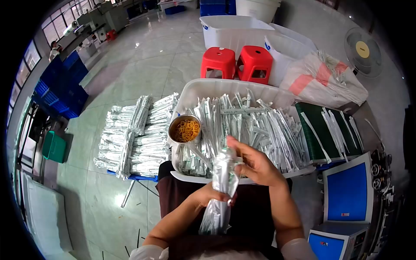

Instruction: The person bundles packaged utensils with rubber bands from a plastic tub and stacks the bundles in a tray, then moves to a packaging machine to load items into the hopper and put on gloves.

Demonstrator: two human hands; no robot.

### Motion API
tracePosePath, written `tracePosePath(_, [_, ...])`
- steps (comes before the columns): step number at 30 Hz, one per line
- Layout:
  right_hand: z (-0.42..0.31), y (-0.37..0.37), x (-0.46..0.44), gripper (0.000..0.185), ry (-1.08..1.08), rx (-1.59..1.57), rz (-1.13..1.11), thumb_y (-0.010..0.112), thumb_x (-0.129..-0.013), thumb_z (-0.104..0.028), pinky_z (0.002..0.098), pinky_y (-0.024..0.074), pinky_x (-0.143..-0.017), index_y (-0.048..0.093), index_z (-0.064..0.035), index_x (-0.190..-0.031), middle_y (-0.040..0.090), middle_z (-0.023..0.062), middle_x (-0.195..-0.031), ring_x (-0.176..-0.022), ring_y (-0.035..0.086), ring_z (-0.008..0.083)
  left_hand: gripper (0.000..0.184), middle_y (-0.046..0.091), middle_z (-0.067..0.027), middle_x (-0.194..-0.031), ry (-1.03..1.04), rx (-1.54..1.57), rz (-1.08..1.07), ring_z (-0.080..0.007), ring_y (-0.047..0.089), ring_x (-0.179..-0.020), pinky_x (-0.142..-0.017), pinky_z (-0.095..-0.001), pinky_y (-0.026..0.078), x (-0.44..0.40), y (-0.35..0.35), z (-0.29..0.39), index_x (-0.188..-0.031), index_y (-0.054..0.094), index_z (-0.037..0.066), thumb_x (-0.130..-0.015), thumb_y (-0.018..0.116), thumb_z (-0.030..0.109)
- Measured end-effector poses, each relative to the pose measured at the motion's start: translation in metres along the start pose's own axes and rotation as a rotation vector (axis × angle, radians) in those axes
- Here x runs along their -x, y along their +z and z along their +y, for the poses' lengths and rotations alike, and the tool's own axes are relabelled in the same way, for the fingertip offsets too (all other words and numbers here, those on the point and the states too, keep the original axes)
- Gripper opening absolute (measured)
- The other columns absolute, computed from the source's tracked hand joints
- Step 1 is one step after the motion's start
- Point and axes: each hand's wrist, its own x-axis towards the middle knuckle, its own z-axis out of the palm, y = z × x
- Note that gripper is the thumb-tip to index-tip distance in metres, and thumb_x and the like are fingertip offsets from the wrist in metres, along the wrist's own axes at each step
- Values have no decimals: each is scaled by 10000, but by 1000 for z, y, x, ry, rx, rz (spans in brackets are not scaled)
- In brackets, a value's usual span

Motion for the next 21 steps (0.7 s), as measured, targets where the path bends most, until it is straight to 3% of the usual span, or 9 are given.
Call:
tracePosePath(5, [-53,6,-32,461,203,601,-359,675,-704,-160,321,423,-856,510,0,-1103,553,158,-1078,-997,548,249,449,574,-124,-758,-99,-50,-84,-217,581,-694,-641,-317,477,-9,27,6,-993,478,-31,-589,670,20])
tracePosePath(7, [-65,16,-42,378,482,842,-774,693,-664,-171,309,444,-801,575,-7,-983,584,155,-985,-912,580,249,422,578,-130,-796,-148,-102,-102,-212,581,-720,-651,-315,479,-11,30,6,-1013,470,-42,-623,631,-59])
tracePosePath(8, [-47,11,-32,358,360,733,-587,720,-611,-197,297,446,-804,606,-16,-899,595,133,-967,-923,577,236,432,576,-134,-805,-139,-65,-86,-213,581,-726,-658,-313,478,-11,27,5,-1017,469,-34,-623,647,-34])
tracePosePath(9, [-14,0,-27,515,-58,526,-365,743,-573,-217,356,449,-817,563,-38,-1022,548,121,-1082,-985,546,229,443,574,-137,-814,-127,-27,-61,-214,582,-731,-665,-312,477,-10,21,4,-1021,469,-26,-624,664,-9])
tracePosePath(11, [-12,4,-30,712,-17,225,152,744,-589,-203,411,452,-823,424,-61,-1210,439,119,-1220,-1052,496,247,554,570,-142,-872,1,26,-131,-232,580,-819,-747,-327,461,-11,7,5,-1102,444,10,-626,711,107])
tracePosePath(13, [5,36,-21,957,220,-568,250,759,-588,-231,394,474,-810,190,-54,-1337,394,146,-1224,-1029,489,284,599,568,-141,-915,54,75,-94,-248,573,-859,-790,-350,448,-6,0,7,-1122,435,-1,-621,728,144])
tracePosePath(15, [45,54,-3,933,460,-612,200,727,-598,-228,342,485,-685,187,-80,-1344,496,113,-974,-841,526,219,664,550,-130,-1016,-31,79,62,-238,540,-940,-842,-342,421,14,-6,8,-1133,429,-9,-609,758,232])
tracePosePath(17, [61,71,12,862,561,-809,165,705,-599,-219,323,447,-716,241,-84,-1313,486,82,-878,-765,494,188,760,541,-86,-1025,-73,-91,40,-185,503,-970,-849,-293,400,40,-22,-22,-1159,421,-2,-572,783,318])
tracePosePath(21, [70,93,0,482,581,-711,264,648,-559,-203,300,472,-587,476,-18,-970,534,97,-766,-671,546,209,921,491,-75,-1115,44,143,-23,-166,473,-1024,-898,-279,355,72,-28,-70,-1268,295,27,-544,815,257])
